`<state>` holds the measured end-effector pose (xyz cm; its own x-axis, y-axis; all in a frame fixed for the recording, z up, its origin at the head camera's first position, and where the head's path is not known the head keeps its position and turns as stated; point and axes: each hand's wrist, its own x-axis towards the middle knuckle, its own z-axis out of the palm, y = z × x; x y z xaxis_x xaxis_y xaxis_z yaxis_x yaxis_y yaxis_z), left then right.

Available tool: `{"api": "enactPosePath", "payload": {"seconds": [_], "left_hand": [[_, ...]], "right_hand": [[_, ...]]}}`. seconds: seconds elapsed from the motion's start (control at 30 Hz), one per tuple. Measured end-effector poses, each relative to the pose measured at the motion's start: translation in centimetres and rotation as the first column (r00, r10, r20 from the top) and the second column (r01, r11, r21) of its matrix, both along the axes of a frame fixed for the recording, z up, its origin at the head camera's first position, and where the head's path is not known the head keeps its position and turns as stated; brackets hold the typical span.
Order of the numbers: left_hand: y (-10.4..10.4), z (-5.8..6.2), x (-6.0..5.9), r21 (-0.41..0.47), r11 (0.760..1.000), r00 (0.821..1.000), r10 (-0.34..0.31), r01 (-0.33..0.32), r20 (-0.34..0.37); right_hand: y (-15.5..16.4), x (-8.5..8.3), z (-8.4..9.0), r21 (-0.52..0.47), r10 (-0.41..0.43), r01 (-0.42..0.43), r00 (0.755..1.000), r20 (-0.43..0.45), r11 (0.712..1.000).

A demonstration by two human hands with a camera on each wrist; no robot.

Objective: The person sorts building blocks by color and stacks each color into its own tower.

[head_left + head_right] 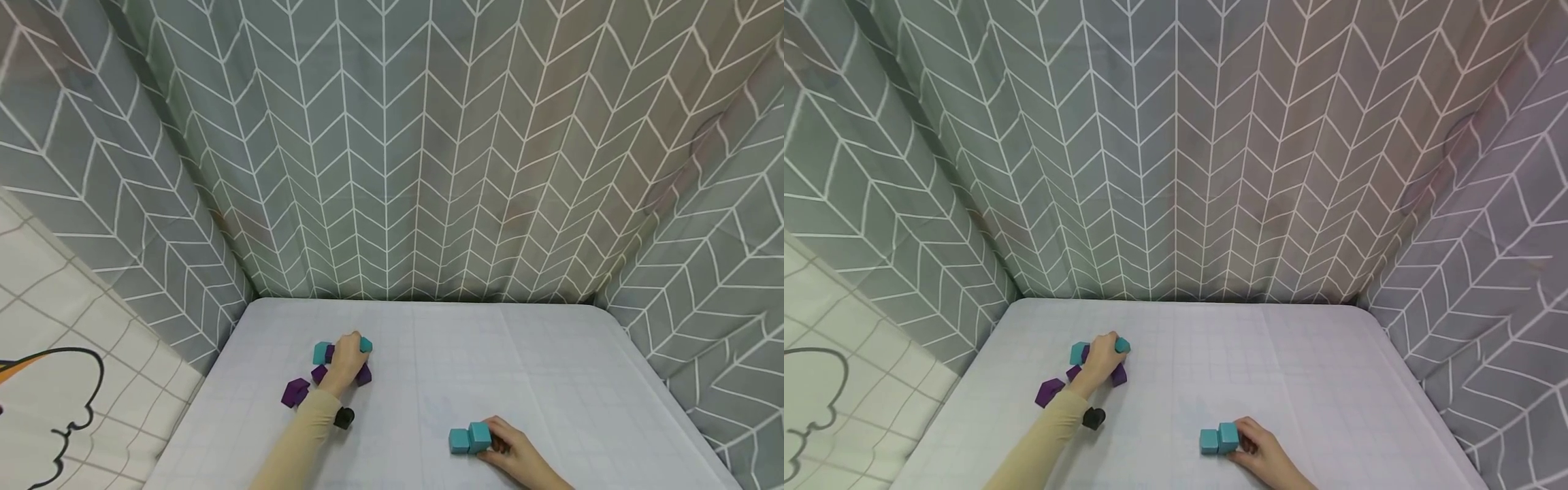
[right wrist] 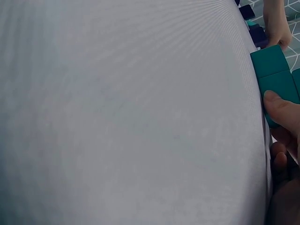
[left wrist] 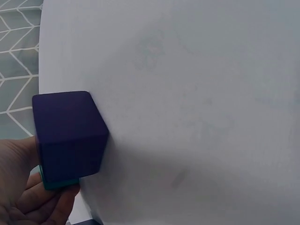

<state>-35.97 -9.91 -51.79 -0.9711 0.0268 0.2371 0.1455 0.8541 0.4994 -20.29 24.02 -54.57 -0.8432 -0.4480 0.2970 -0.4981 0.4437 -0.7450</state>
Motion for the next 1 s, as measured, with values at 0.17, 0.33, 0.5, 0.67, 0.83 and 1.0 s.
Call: {"api": "enactPosePath", "payload": {"seconds": [0.17,0.33,0.5,0.67,0.83,1.0], "left_hand": [[0.0,0.1,0.0,-0.015,1.0,1.0,0.011,-0.01,0.009],[0.2,0.2,-0.1,-0.027,1.0,1.0,0.007,-0.006,0.005],[0.3,0.1,-0.1,-0.028,0.999,1.0,0.018,-0.018,0.014],[0.2,0.0,-0.4,-0.011,1.0,1.0,0.007,-0.006,0.021],[0.6,1.4,-0.7,0.051,0.997,0.996,-0.053,0.057,-0.068],[2.4,4.1,-0.2,0.083,0.986,0.972,-0.126,0.145,-0.197]], "right_hand": [[0.3,-0.6,-1.2,0.006,-0.022,0.023,0.999,-0.045,1.0],[0.3,-0.6,-1.4,-0.016,-0.034,0.033,0.998,-0.054,0.999],[0.3,-0.6,-1.5,-0.021,-0.031,0.03,0.997,-0.064,0.999],[0.3,-0.7,-1.5,-0.032,-0.035,0.033,0.997,-0.062,0.999],[0.3,-0.7,-1.5,-0.03,-0.042,0.041,0.998,-0.047,0.999],[0.2,-0.7,-1.4,-0.026,-0.051,0.05,0.998,-0.027,0.998]]}}
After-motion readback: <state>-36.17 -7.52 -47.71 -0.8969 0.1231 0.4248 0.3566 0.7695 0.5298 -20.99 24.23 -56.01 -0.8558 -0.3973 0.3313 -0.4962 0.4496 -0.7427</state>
